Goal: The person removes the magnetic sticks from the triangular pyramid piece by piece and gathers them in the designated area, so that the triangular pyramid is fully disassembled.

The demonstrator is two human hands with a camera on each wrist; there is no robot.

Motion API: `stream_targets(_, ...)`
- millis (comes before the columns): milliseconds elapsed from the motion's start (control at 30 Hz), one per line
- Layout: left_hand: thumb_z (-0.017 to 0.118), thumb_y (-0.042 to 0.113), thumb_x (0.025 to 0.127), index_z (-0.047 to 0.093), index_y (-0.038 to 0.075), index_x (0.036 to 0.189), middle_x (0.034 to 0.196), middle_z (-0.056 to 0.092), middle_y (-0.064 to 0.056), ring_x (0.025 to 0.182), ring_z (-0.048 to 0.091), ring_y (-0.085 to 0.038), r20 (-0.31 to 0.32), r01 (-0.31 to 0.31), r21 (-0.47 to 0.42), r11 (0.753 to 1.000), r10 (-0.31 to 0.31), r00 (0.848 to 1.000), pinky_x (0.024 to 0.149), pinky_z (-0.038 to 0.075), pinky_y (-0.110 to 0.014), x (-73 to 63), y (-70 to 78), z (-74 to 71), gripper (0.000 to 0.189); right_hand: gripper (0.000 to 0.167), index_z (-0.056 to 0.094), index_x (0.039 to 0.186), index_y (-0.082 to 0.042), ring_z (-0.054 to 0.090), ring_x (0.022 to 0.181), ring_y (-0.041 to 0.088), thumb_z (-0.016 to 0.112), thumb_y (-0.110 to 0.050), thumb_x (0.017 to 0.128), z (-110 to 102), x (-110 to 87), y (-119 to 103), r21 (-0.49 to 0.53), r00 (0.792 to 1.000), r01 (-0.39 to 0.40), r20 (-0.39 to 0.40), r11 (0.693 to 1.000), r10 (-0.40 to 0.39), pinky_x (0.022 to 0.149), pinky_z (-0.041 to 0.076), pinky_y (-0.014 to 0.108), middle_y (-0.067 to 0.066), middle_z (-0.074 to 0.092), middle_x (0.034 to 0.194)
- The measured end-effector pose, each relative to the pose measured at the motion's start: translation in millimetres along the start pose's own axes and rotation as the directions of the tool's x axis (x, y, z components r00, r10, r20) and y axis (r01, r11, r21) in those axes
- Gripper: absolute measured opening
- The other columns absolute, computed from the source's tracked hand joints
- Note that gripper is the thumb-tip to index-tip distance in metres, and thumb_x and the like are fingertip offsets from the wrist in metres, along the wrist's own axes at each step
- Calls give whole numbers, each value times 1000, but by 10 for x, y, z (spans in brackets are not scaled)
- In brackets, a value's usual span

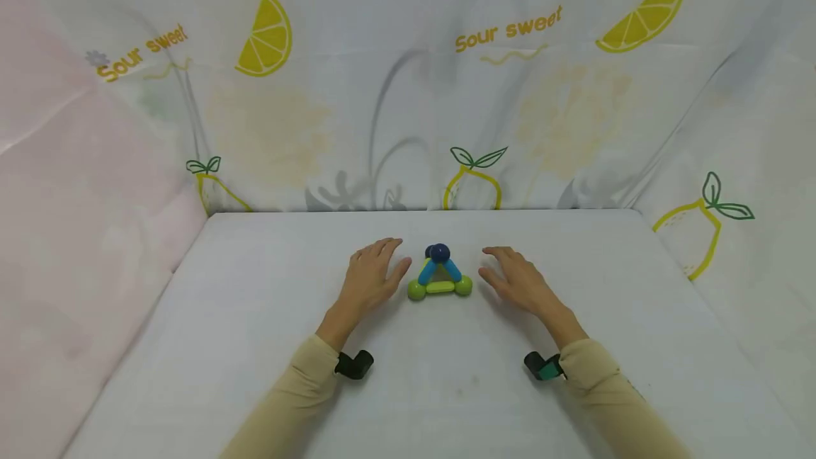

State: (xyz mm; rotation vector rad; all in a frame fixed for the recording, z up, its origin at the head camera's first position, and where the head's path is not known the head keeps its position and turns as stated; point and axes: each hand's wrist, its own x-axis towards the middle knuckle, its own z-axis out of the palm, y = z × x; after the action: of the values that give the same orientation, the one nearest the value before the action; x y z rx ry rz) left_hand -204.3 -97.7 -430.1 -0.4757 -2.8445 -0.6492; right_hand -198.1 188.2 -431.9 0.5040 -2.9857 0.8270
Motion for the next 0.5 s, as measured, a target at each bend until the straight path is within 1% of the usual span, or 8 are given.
stream_targets(33,43,44,98,49,14,136,139,50,-8,127,48,-28,-25,-29,-38,999,28,999,103,37,-52,16,48,1,48,49,44,138,-10,44,128,36,49,-38,98,18,8,-31,64,1000,18,-10,998,-18,102,36,56,14,47,139)
stream_targets(100,46,41,98,49,15,136,138,50,-5,120,55,-25,-48,-98,-144,985,92,995,94,46,-48,47,161,6,46,46,44,137,-10,47,126,33,51,-34,98,71,23,-113,188,997,78,-24,979,-75,102,38,53,13,50,137)
stream_targets(133,47,40,98,48,15,136,138,49,-4,116,57,-24,-50,-125,-192,973,118,992,90,48,-47,59,219,11,46,45,45,136,-10,49,124,31,52,-31,97,105,30,-156,233,993,114,-39,966,-108,102,39,52,12,52,135)
stream_targets(200,49,40,97,45,18,138,139,46,-2,111,59,-20,-45,-159,-262,952,152,987,85,51,-43,81,319,40,47,44,46,134,-9,54,118,28,56,-26,96,185,48,-246,273,983,181,-75,945,-167,98,43,49,11,55,130)
stream_targets(267,53,38,96,45,19,138,137,47,-1,108,59,-18,-44,-189,-302,934,185,982,82,52,-40,101,393,77,47,41,48,131,-8,58,111,25,59,-21,94,265,73,-326,275,970,235,-126,932,-207,93,47,47,10,59,124)
stream_targets(300,54,36,96,47,20,137,134,49,-1,107,59,-18,-51,-196,-304,932,189,981,82,52,-39,108,416,100,45,39,50,129,-8,60,107,23,61,-19,93,299,82,-360,264,966,243,-156,934,-207,90,48,45,9,61,120)
stream_targets(400,59,29,94,53,19,131,125,57,-3,105,58,-20,-95,-219,-302,928,199,975,83,52,-36,111,450,162,39,32,55,121,-7,61,97,19,63,-13,91,377,98,-429,228,954,243,-233,943,-190,82,51,41,6,64,110)
stream_targets(500,62,24,91,58,17,127,118,61,-4,102,59,-20,-149,-247,-326,912,208,967,81,51,-35,104,451,204,36,27,57,116,-7,61,92,16,64,-10,90,411,97,-452,195,942,244,-279,950,-185,78,52,38,4,64,105)
